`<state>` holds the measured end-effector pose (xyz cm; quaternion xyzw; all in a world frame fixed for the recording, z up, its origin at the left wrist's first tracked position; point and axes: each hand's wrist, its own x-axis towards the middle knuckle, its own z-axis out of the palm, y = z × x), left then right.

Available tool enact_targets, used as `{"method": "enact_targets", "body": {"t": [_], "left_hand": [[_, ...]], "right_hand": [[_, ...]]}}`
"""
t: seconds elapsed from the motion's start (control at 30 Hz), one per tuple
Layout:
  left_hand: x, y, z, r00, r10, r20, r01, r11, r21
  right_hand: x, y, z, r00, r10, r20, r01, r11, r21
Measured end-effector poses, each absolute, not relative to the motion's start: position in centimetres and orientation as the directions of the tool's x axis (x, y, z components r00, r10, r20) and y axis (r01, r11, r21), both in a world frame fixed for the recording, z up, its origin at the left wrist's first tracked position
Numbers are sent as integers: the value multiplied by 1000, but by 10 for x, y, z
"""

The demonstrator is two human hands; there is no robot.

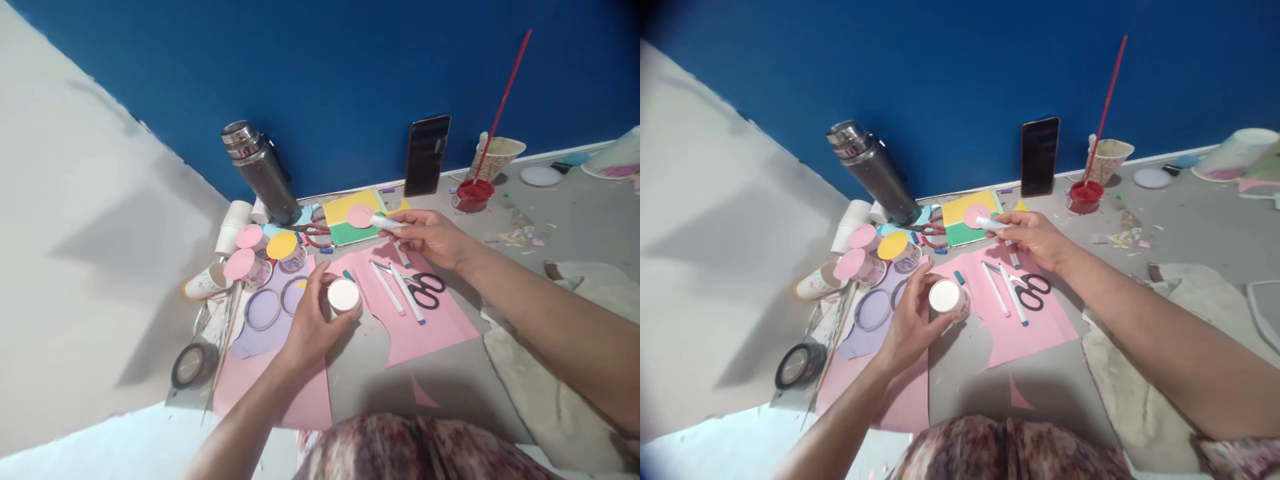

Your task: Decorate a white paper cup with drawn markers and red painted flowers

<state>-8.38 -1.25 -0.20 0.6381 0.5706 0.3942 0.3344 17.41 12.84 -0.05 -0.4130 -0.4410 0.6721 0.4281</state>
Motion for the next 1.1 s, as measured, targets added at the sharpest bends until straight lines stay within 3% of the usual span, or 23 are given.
{"method": "enact_targets", "body": {"t": [0.3, 0.53, 0.67, 0.87, 1.1], "left_hand": [[-74, 7, -2, -92, 992, 89, 475, -35, 879], [-78, 2, -5, -58, 982, 180, 476, -131, 869], [-77, 0, -6, 24, 972, 233, 531, -210, 821], [-77, 1, -8, 46, 964, 260, 551, -242, 799], [-74, 7, -17, 22, 980, 195, 523, -178, 833]], "right_hand": [[174, 127, 3, -326, 930, -171, -214, -249, -945], [149, 101, 1, -425, 893, -150, -127, -222, -967], [135, 84, -1, -445, 889, -107, -16, -128, -992], [133, 81, -2, -383, 923, -35, 62, -12, -998], [158, 114, -9, -162, 987, 17, 53, 26, -998]]}}
